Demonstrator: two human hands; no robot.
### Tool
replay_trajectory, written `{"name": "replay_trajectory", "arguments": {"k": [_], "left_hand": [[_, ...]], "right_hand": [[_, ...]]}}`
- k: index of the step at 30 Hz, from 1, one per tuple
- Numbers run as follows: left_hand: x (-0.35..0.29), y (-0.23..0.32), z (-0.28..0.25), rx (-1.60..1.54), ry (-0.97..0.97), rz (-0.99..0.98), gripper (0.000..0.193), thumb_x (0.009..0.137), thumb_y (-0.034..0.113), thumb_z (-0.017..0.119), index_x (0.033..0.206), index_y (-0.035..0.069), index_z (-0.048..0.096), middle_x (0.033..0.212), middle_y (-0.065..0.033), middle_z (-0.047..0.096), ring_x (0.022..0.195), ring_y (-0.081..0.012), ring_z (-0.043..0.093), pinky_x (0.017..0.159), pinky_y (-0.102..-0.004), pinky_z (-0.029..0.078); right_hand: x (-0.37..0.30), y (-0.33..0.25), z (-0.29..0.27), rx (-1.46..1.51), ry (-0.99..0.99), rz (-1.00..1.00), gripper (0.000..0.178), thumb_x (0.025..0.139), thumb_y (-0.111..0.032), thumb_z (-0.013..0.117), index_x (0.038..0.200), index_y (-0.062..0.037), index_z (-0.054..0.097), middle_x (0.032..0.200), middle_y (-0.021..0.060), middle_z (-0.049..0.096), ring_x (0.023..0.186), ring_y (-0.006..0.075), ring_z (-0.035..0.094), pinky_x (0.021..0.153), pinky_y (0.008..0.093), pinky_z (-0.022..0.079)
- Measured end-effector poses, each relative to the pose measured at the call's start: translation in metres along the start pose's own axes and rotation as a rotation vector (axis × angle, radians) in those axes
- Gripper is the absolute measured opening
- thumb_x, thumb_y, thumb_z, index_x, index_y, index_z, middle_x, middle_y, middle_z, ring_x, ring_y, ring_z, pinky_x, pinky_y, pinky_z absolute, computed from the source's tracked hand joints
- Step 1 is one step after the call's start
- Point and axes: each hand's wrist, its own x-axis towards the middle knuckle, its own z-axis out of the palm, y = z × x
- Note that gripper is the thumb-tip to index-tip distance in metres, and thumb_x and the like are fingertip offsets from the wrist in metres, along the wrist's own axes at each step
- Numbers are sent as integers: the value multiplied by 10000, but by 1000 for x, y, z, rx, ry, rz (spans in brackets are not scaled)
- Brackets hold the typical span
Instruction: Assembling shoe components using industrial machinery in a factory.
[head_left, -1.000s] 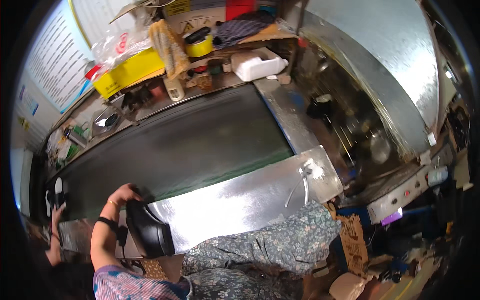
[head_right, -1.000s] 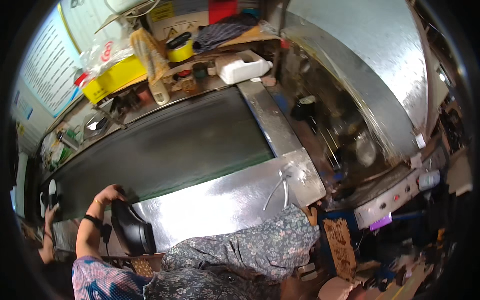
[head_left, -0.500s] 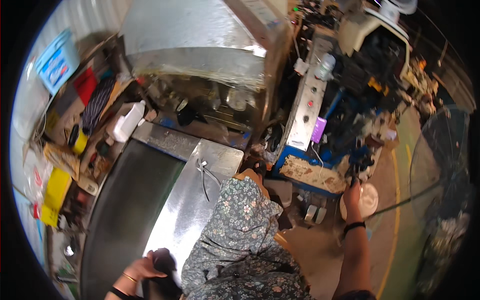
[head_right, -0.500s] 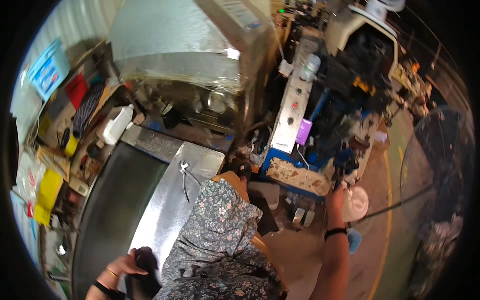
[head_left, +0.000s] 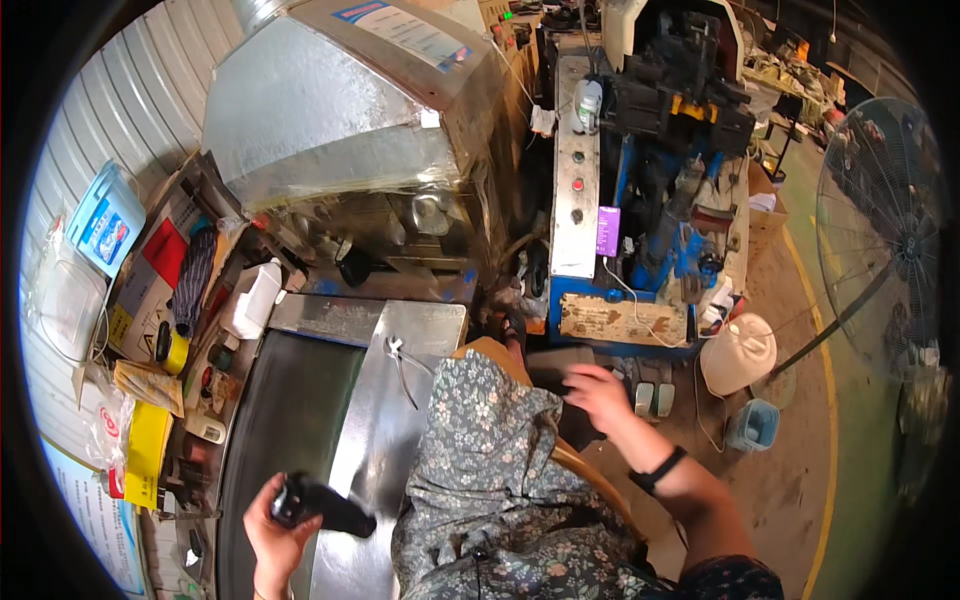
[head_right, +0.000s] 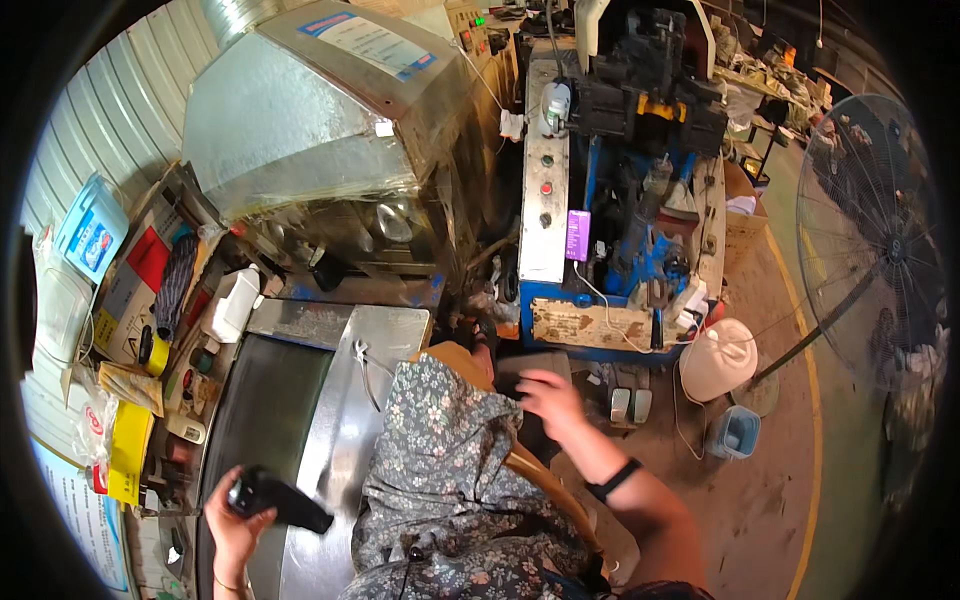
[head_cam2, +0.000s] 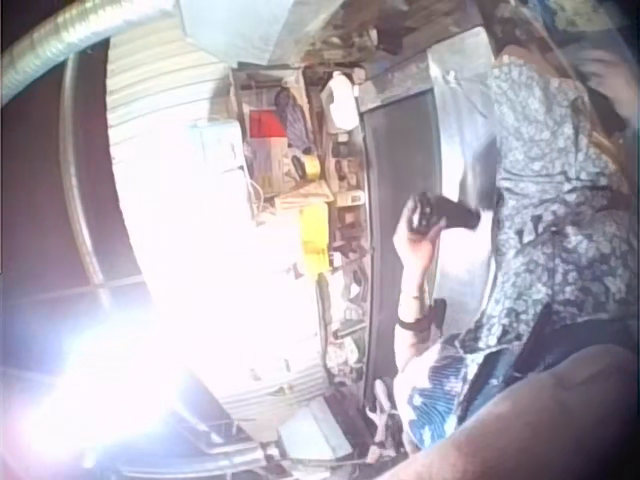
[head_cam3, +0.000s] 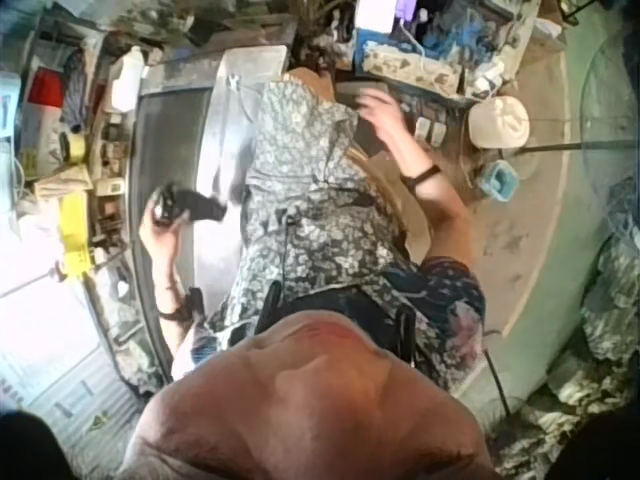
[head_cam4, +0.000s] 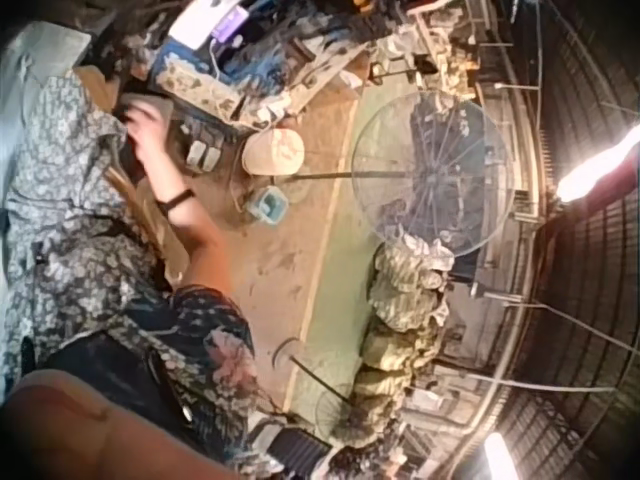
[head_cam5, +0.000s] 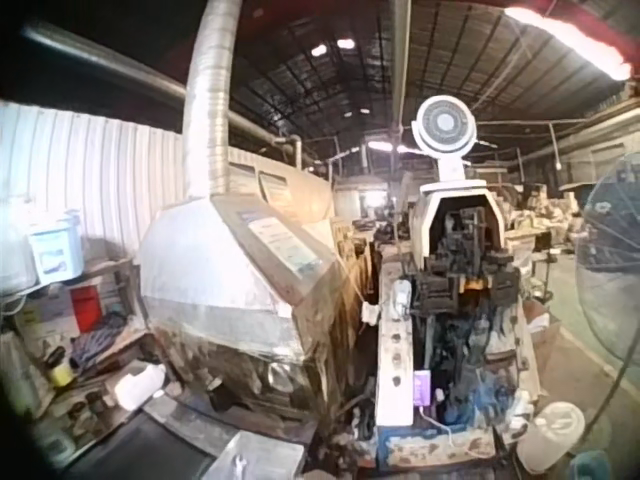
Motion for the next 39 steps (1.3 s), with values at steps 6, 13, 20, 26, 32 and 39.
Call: {"name": "replay_trajectory", "arguments": {"k": [6, 13, 20, 26, 32, 39], "left_hand": [[37, 124, 43, 451, -97, 1257, 265, 769, 147, 763, 1027, 147, 700, 1163, -70, 694, 1111, -256, 651, 1029, -450, 446], [48, 80, 186, -687, -265, 449, 809, 709, -9, 605, 1486, 65, 393, 1500, -149, 422, 1418, -305, 360, 1182, -414, 243], [70, 56, 205, -542, -433, 391, 946, 750, 193, 842, 1517, 47, 308, 1577, -324, 178, 1499, -361, 178, 1179, -421, 246], [104, 15, 216, -645, -665, 362, 1038, 823, 291, 795, 1569, 45, 117, 1605, -308, 56, 1520, -345, 26, 1208, -410, 122], [122, 0, 200, -670, -916, 495, 1084, 848, 239, 777, 1575, 44, -2, 1607, -309, -71, 1514, -344, -87, 1210, -393, 61], [115, 21, 241, -819, -678, 203, 1126, 736, 210, 859, 1561, 30, 114, 1568, -385, 33, 1508, -403, -32, 1199, -454, 112]], "right_hand": [[-19, -77, 181, -237, -492, -43, 645, 970, -573, 527, 1422, -121, 439, 1085, 44, 630, 913, 135, 619, 803, 326, 557], [-59, -29, 169, -445, -131, -693, 369, 977, -216, 616, 1272, 4, 580, 1160, 154, 674, 1019, 175, 650, 891, 304, 494], [-94, -55, 165, -998, -502, -516, 492, 965, -243, 637, 1372, -10, 486, 1266, 234, 616, 1157, 346, 631, 942, 395, 503], [-59, -59, 189, -1207, -670, -453, 564, 936, -239, 661, 1417, -20, 465, 1417, 238, 505, 1361, 339, 459, 1057, 392, 412], [-52, -68, 187, -1216, -742, -352, 545, 939, -225, 644, 1420, -34, 473, 1457, 235, 468, 1378, 335, 443, 1095, 393, 375], [-30, -64, 178, -1135, -776, -312, 563, 971, -253, 582, 1449, -8, 412, 1447, 245, 468, 1342, 359, 477, 1078, 400, 396]]}}
